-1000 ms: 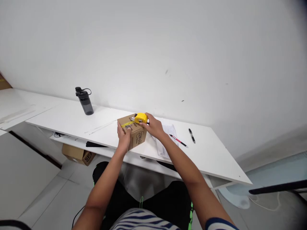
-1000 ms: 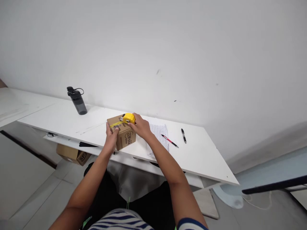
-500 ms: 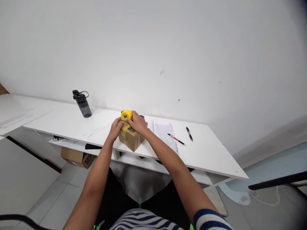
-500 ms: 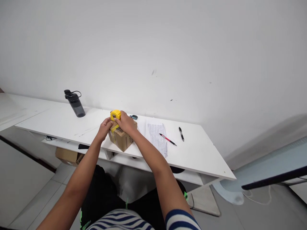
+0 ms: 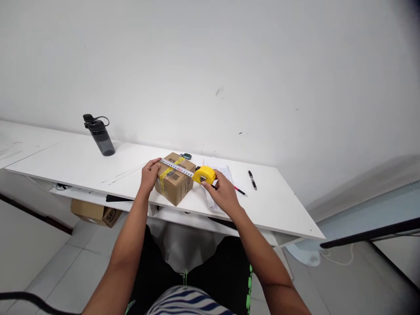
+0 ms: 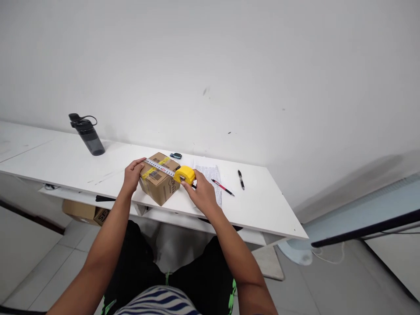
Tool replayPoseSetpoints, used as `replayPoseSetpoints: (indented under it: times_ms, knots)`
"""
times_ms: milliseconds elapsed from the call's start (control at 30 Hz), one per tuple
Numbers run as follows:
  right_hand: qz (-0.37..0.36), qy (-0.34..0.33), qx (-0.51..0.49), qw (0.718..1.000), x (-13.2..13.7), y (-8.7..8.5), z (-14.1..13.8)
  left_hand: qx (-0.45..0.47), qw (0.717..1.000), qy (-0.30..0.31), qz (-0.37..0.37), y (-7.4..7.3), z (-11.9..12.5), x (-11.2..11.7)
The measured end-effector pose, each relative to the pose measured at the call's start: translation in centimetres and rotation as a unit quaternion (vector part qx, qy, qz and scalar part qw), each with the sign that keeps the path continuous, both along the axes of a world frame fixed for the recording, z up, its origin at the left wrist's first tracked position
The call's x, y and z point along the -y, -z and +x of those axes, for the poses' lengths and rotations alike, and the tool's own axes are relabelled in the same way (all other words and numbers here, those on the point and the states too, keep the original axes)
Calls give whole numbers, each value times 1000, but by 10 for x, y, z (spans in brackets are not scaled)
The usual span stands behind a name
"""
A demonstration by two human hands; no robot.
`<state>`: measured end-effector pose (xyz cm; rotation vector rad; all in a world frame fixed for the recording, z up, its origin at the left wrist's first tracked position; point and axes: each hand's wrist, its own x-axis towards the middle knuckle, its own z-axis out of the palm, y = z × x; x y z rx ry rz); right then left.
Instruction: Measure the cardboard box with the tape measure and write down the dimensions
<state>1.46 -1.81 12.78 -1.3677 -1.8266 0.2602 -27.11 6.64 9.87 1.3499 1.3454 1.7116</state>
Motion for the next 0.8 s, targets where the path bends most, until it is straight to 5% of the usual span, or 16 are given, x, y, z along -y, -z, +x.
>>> replayPoseSetpoints:
  times_ms: [333, 500, 800]
  knots:
    - [19, -11, 12, 1000, -9, 2, -26, 47, 998, 29, -4, 2, -5, 7]
    - [34, -35, 63, 997, -9, -26, -48, 64, 996, 55, 12, 15, -16, 19]
    - [74, -162, 274, 945, -37, -70, -155, 108, 993, 44, 1, 28, -24, 41]
